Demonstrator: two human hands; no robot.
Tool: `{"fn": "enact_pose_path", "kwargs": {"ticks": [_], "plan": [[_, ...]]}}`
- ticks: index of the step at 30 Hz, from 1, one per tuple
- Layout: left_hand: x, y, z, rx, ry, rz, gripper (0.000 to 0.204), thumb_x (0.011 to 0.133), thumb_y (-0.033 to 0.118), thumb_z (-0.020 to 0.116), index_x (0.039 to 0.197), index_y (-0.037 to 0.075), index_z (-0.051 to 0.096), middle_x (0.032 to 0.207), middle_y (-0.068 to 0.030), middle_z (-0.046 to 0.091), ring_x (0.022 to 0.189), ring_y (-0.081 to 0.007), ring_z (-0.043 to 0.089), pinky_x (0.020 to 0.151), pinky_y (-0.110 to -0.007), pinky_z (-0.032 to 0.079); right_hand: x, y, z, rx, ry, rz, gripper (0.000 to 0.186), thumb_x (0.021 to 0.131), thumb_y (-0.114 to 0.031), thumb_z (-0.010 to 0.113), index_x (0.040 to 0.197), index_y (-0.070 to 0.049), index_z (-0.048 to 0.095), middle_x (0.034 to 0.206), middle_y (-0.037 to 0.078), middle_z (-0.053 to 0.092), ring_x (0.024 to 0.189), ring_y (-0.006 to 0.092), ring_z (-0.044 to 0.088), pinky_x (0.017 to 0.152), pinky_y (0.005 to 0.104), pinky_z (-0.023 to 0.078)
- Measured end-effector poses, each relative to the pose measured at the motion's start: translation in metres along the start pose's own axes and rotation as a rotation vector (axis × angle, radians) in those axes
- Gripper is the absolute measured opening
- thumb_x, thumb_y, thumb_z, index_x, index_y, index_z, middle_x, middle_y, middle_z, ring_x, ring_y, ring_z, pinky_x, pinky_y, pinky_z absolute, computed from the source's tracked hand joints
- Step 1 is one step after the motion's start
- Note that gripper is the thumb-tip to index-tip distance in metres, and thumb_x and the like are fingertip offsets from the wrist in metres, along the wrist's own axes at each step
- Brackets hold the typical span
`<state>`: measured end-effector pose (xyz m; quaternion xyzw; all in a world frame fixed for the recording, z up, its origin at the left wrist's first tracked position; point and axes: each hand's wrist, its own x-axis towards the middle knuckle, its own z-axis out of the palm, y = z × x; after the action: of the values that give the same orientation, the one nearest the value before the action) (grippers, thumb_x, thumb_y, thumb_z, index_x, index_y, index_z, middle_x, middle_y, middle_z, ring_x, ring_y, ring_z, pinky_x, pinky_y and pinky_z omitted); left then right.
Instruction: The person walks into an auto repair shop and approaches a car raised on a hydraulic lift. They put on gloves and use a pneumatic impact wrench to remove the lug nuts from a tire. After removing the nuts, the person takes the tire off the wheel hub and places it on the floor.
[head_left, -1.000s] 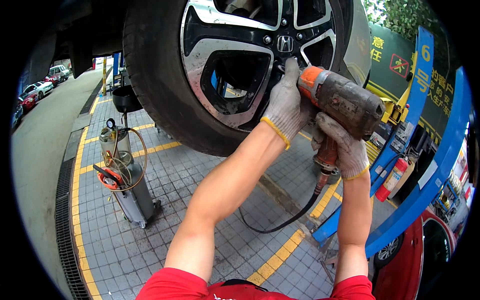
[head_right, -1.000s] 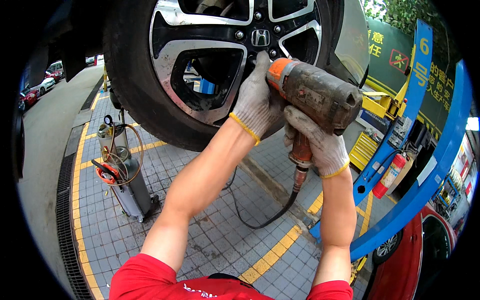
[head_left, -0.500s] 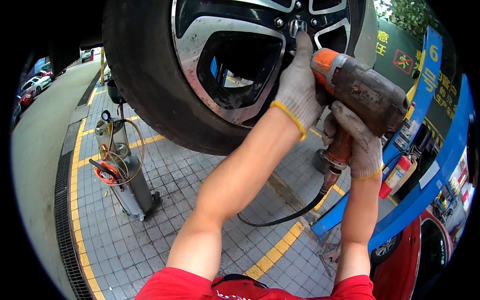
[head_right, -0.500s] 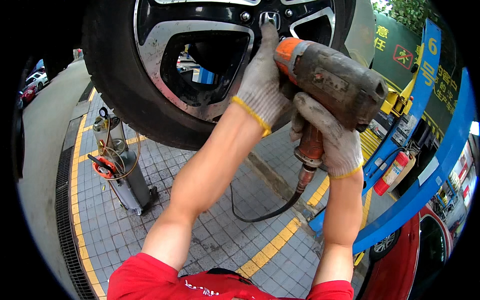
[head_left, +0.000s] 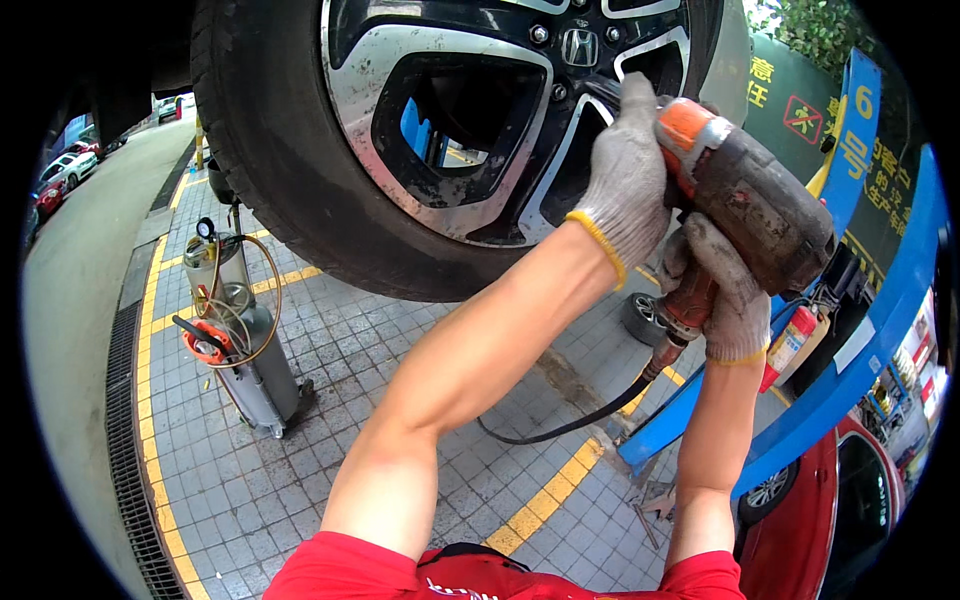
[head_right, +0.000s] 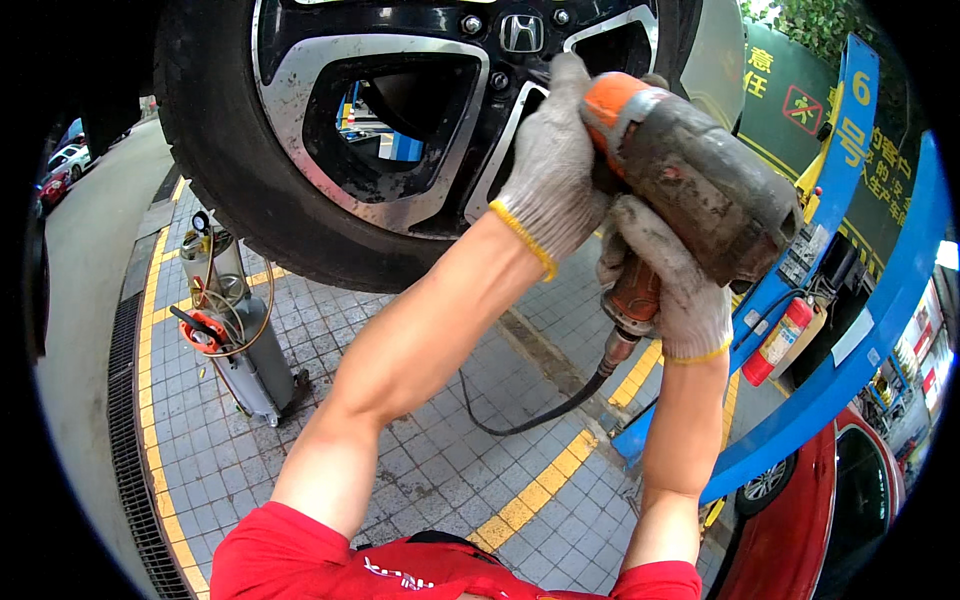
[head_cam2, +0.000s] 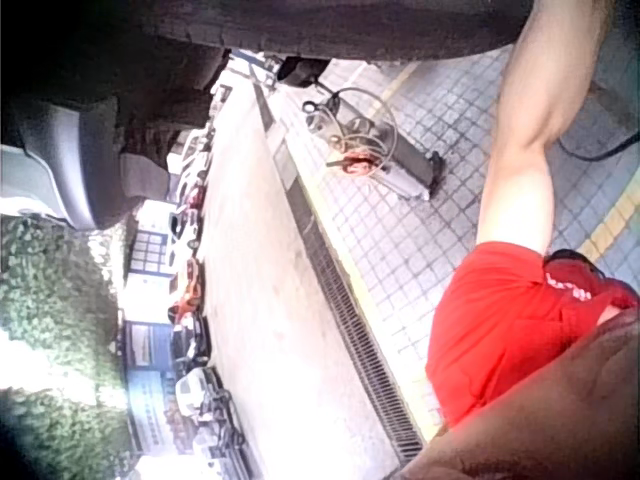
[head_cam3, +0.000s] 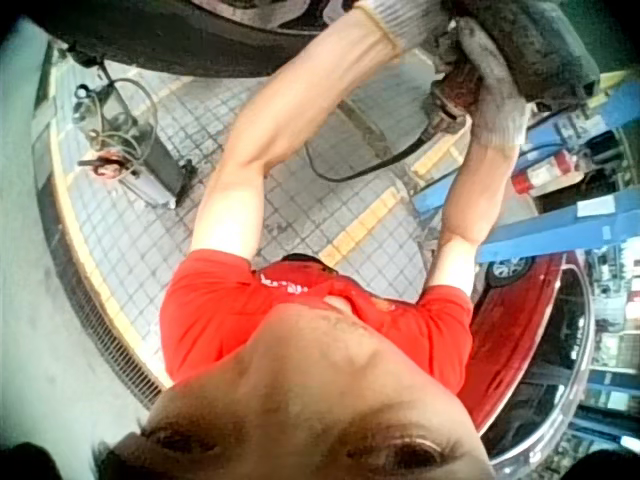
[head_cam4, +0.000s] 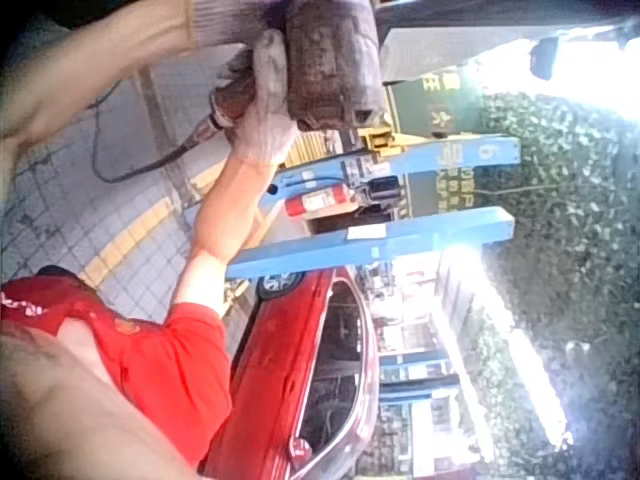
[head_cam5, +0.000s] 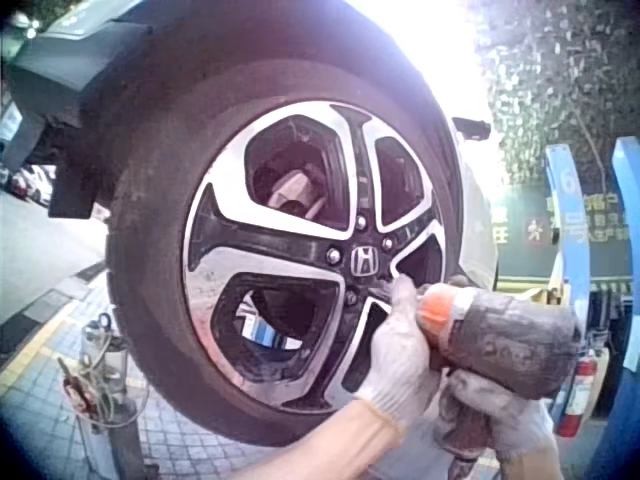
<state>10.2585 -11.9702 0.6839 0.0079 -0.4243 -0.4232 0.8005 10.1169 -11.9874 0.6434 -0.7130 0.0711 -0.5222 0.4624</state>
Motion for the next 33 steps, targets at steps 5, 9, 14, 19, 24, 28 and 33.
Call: {"fn": "enact_pose_path", "kwargs": {"ticks": [5, 9, 14, 19, 24, 28, 33], "plan": [[0.025, -0.009, -0.007, -0.026, -0.02, -0.019, 0.058, 0.112, 0.055, 0.038, 0.121, 0.001, 0.058, 0.113, -0.0149, 0.065, 0.106, -0.0261, 0.066, 0.102, -0.046, 0.055, 0.021, -0.004, -0.01, 0.054, 0.017, 0.021, 0.03, 0.095, -0.023, 0.074, 0.115, -0.003, 0.068, 0.078, 0.008, 0.066, 0.062, 0.0165, 0.062, 0.055, 0.0301, 0.05], [0.052, -0.007, -0.022, -0.162, -0.095, -0.073, 0.056, 0.112, 0.055, 0.04, 0.12, 0.002, 0.058, 0.115, -0.0179, 0.066, 0.111, -0.0307, 0.065, 0.104, -0.049, 0.053, 0.04, -0.004, -0.009, 0.019, -0.048, 0.026, 0.028, 0.095, -0.024, 0.074, 0.114, -0.004, 0.068, 0.076, 0.006, 0.066, 0.061, 0.017, 0.062, 0.055, 0.0303, 0.051], [0.078, -0.016, -0.03, -0.198, 0.035, -0.065, 0.06, 0.103, 0.062, 0.057, 0.113, 0.002, 0.063, 0.096, -0.0099, 0.07, 0.087, -0.026, 0.071, 0.079, -0.047, 0.058, 0.054, 0.003, -0.011, 0.018, -0.118, 0.066, 0.033, 0.095, -0.024, 0.075, 0.119, -0.004, 0.065, 0.079, 0.006, 0.065, 0.062, 0.0156, 0.061, 0.056, 0.0286, 0.048], [0.066, -0.014, -0.003, -0.065, 0.19, 0.016, 0.054, 0.105, 0.055, 0.054, 0.106, 0.002, 0.064, 0.094, -0.0073, 0.068, 0.08, -0.0243, 0.066, 0.078, -0.043, 0.055, 0.057, 0.007, -0.011, 0.163, -0.005, 0.073, 0.03, 0.095, -0.022, 0.074, 0.118, -0.004, 0.066, 0.087, 0.004, 0.066, 0.063, 0.0125, 0.055, 0.056, 0.0268, 0.044], [0.045, -0.004, 0.004, 0.012, 0.249, 0.012, 0.049, 0.106, 0.05, 0.044, 0.101, 0.007, 0.066, 0.09, -0.0076, 0.068, 0.083, -0.0229, 0.066, 0.079, -0.043, 0.053, 0.052, 0.006, -0.006, 0.067, -0.003, 0.021, 0.031, 0.095, -0.022, 0.074, 0.117, -0.003, 0.067, 0.084, 0.005, 0.067, 0.064, 0.0134, 0.057, 0.057, 0.0276, 0.045], [0.054, -0.008, 0.004, 0.011, 0.151, 0.005, 0.054, 0.108, 0.056, 0.042, 0.117, 0.006, 0.061, 0.104, -0.0128, 0.069, 0.102, -0.0279, 0.068, 0.097, -0.048, 0.053, 0.043, -0.011, -0.015, -0.011, -0.093, 0.019, 0.035, 0.093, -0.025, 0.076, 0.118, -0.003, 0.066, 0.075, 0.007, 0.065, 0.065, 0.0161, 0.062, 0.057, 0.03, 0.048], [0.055, 0.004, 0.039, 0.031, -0.083, 0.013, 0.046, 0.111, 0.049, 0.045, 0.11, 0.006, 0.06, 0.099, -0.0095, 0.067, 0.096, -0.0253, 0.068, 0.095, -0.046, 0.056, 0.047, -0.037, -0.022, 0.123, -0.081, -0.072, 0.028, 0.092, -0.022, 0.077, 0.111, -0.003, 0.068, 0.078, 0.006, 0.067, 0.063, 0.0166, 0.064, 0.058, 0.03, 0.054]]}}
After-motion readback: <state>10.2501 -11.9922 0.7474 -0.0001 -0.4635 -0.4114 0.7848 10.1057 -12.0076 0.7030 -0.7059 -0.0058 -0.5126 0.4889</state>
